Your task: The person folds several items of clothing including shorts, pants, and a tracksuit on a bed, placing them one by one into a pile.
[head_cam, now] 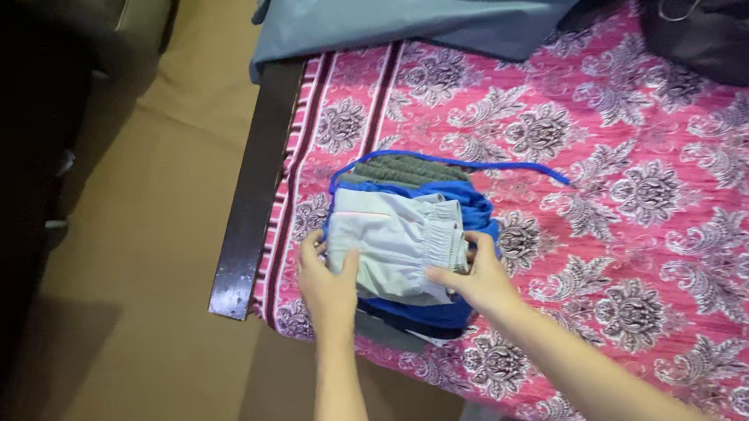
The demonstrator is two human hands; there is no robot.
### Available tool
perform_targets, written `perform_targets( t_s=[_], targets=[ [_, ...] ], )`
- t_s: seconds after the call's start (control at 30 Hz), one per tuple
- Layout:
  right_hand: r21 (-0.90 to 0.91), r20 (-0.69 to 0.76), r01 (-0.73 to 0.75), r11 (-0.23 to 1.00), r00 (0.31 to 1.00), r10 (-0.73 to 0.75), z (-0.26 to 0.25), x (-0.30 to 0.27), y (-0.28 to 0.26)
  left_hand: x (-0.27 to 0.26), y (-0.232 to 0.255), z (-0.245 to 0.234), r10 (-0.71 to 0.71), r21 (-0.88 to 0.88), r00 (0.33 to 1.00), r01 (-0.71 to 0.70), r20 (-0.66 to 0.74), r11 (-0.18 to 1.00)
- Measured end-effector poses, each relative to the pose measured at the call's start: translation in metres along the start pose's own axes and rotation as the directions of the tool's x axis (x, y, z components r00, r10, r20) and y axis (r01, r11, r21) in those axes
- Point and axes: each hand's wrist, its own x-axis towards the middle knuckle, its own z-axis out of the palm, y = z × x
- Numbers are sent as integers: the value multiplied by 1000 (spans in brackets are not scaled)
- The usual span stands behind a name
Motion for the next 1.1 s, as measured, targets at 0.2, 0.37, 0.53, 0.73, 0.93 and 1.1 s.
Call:
perform_targets(
  t_s=[0.2,0.37,0.53,0.73,0.93,1.1],
  targets=[
    [-360,-116,168,918,968,-223,-7,0,9,-13,19,5,-18,80,1000,18,6,997],
    [-282,-107,87,955,987,-122,-17,-11,-4,-31,30,29,-40,-3,970,41,238,999],
    [-184,-91,94,978,990,-112,-51,-21,11,-36,20,51,-80,202,971,34,226,979],
    [-12,-204,-60,998,977,57,-123,-19,50,-36,48,52,-159,170,982,140,104,975],
    [-30,-355,-99,995,931,83,-223,-15,90,-38,106,73,113,113,993,-116,40,987],
    [121,-433,-72,990,894,118,-285,-17,100,-56,158,113,106,44,980,-115,170,992]
  ],
)
